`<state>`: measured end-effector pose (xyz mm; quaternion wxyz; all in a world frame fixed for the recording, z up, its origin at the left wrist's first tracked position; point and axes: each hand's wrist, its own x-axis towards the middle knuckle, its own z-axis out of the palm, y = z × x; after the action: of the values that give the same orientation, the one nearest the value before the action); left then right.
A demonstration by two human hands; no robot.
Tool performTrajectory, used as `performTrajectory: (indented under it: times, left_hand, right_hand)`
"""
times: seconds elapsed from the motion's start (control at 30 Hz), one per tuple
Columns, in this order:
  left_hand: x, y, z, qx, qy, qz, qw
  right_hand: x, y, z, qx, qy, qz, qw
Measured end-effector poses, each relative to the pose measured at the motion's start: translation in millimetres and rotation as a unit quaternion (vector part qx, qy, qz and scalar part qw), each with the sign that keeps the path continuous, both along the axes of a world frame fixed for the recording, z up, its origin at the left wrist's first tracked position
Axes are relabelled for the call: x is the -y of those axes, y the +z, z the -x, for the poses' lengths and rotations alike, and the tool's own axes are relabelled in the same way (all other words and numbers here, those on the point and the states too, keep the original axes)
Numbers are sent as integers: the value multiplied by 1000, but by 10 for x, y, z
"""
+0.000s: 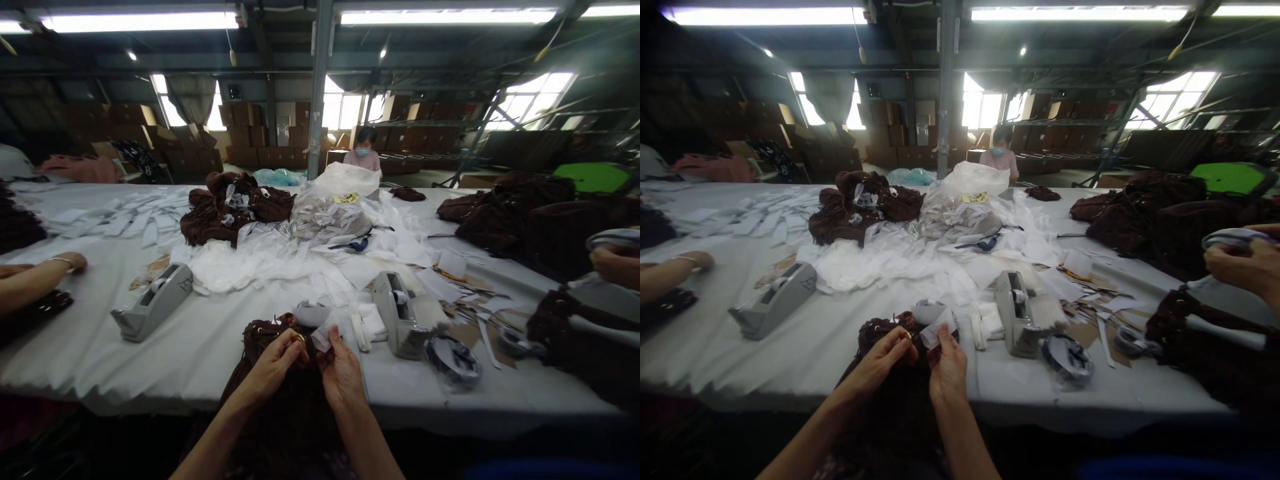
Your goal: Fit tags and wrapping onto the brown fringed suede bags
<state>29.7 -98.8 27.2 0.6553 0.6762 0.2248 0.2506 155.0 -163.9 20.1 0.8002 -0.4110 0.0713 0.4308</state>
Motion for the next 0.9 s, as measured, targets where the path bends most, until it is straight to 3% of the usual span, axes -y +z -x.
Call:
performTrajectory:
  times: [0.13, 0.23, 0.33, 0.5, 0.67, 0.8, 0.9]
  left_hand:
    - [-19, -45, -8, -32, -3, -10, 999]
    - [-95, 15, 51, -16, -28, -11, 999]
    - [-300, 223, 160, 0, -55, -25, 998]
    - [-861, 629, 327, -64, 15, -132, 989]
    - [-1296, 789, 396, -92, 64, -105, 988]
    - [-1415, 1004, 371, -63, 119, -104, 985]
    - [-1310, 1189, 274, -41, 101, -95, 989]
  right_hand:
    - [-25, 67, -3, 14, -2, -19, 1000]
    - [-25, 96, -6, 12, -3, -23, 1000]
    - [-15, 133, -32, 0, -8, -16, 1000]
    - [-5, 221, -101, 8, -17, -11, 1000]
    - [-6, 291, -148, 3, -6, -26, 1000]
    - [-63, 360, -200, 13, -5, -26, 1000]
    - [-165, 447, -242, 43, -6, -33, 998]
